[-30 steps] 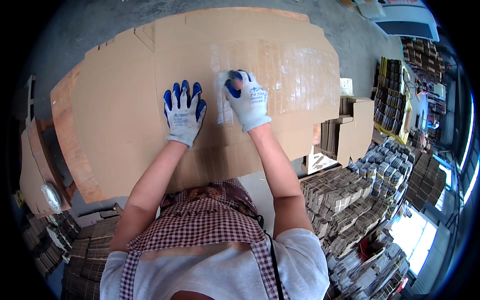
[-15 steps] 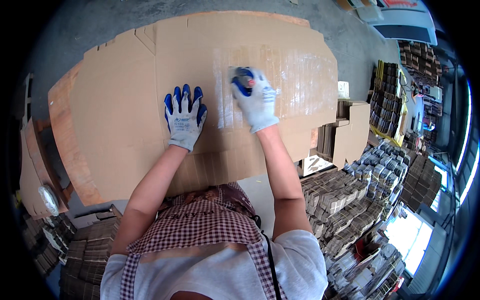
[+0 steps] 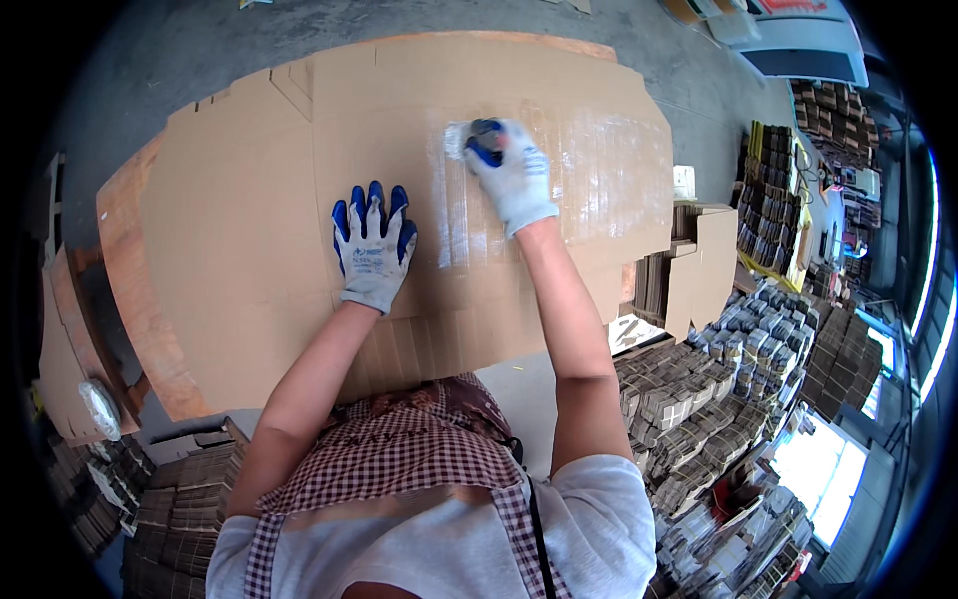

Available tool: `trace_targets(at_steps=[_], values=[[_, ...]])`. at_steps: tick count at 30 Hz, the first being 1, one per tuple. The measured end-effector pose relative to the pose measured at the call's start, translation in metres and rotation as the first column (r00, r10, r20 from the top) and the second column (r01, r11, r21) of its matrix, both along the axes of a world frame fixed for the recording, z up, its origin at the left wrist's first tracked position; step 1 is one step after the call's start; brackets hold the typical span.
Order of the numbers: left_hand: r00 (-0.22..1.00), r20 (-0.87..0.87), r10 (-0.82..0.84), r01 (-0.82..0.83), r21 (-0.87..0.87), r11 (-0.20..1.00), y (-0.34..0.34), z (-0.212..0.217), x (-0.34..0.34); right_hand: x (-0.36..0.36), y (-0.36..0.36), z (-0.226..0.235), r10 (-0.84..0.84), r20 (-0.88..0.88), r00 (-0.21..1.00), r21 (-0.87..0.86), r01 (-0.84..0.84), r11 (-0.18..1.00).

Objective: The person applies a white adhesive substance to large flat cardboard sheets using a brush. They scoop the adhesive from a container and spread it in even strokes across the surface of the cardboard, working in a warehouse environment with stacks of materials nearby.

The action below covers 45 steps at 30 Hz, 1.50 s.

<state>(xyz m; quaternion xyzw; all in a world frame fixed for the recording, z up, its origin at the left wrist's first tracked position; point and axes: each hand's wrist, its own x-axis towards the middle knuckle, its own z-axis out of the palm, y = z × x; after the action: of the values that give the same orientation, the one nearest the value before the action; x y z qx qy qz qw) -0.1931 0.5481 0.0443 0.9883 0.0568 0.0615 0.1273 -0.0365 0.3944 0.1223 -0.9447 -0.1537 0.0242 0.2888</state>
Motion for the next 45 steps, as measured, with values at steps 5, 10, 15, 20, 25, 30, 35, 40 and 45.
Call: trace_targets(at_steps=[5,10,15,20,25,30,35,40,45], values=[[1.000,-0.002,-0.001,0.001,-0.008,1.000,0.003,0.002,-0.002,0.007,-0.002,0.013,-0.109,-0.119,0.987,0.156,0.127,0.980],[1.000,-0.015,-0.021,0.020,-0.023,1.000,0.003,0.001,-0.001,0.015,0.023,0.003,-0.049,-0.102,0.994,0.084,0.058,0.995],[1.000,-0.031,-0.008,0.007,-0.023,1.000,0.006,0.000,-0.004,0.013,0.007,0.028,-0.361,-0.328,0.873,0.384,0.472,0.794],[0.999,-0.034,-0.012,0.011,-0.039,0.999,0.004,-0.001,-0.003,0.001,-0.031,0.013,-0.138,-0.507,0.851,0.753,0.515,0.410],[0.999,-0.051,-0.015,0.013,-0.037,0.999,0.004,0.000,-0.003,-0.010,-0.020,0.004,-0.309,-0.441,0.843,0.658,0.538,0.528],[0.998,-0.067,-0.021,0.019,-0.024,1.000,0.004,0.000,-0.002,0.000,0.018,-0.008,-0.290,-0.505,0.813,0.709,0.582,0.398],[0.997,-0.071,-0.025,0.021,-0.045,0.999,0.004,0.000,-0.003,0.016,0.029,-0.003,-0.424,-0.163,0.891,0.365,0.454,0.813],[0.996,-0.087,-0.018,0.016,-0.027,1.000,0.007,-0.001,-0.004,0.006,0.036,0.016,-0.329,-0.219,0.919,0.417,0.393,0.819],[0.995,-0.095,-0.041,0.038,-0.034,0.999,0.003,0.004,-0.002,0.023,0.031,-0.011,-0.217,0.089,0.972,0.020,0.216,0.976]])
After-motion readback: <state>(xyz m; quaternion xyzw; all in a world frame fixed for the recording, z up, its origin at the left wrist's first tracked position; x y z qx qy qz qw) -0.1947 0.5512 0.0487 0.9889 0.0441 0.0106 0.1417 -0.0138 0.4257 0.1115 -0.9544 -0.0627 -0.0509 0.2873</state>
